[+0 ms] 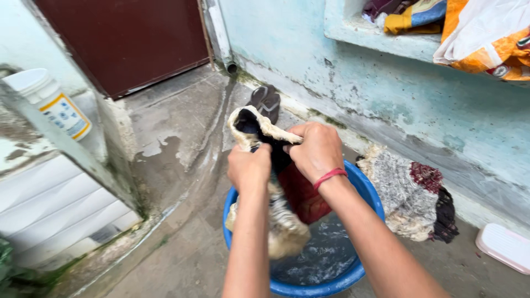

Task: The person rubs a cloth with their hands against a concrete floor, puts it in a blue bucket filled with water, and then continues scrubbing the cloth inside the water.

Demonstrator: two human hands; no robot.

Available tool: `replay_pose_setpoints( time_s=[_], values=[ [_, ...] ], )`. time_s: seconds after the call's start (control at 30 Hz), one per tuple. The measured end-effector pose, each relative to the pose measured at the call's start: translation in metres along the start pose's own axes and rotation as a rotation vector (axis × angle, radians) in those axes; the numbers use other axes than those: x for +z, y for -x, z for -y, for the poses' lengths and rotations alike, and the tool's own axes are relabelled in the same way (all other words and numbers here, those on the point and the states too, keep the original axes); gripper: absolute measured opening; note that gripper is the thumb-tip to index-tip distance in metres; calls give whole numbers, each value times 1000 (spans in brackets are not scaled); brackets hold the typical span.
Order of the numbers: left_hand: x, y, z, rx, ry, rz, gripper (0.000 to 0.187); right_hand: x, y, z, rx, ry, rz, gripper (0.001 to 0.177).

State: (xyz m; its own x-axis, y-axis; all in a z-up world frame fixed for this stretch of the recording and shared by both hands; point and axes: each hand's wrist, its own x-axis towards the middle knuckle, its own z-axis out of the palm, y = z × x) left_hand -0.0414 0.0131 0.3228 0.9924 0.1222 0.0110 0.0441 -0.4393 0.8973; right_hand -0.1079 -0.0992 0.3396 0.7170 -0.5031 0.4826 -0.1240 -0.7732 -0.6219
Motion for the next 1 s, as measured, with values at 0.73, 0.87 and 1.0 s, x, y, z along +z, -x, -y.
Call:
replay_pose_setpoints(
  time_s=[0.73, 0.87, 1.0],
  values=[
    [-6, 22, -18, -115, 933, 220, 55, 0, 3, 38, -383, -64, -26, 22],
    [5, 4, -6, -139, 1082, 166, 45, -8, -8, 29, -44, -175, 407, 56],
    [4, -5, -1, -231, 1216, 237, 39, -24, -16, -34, -29, -373, 891, 118]
  ],
)
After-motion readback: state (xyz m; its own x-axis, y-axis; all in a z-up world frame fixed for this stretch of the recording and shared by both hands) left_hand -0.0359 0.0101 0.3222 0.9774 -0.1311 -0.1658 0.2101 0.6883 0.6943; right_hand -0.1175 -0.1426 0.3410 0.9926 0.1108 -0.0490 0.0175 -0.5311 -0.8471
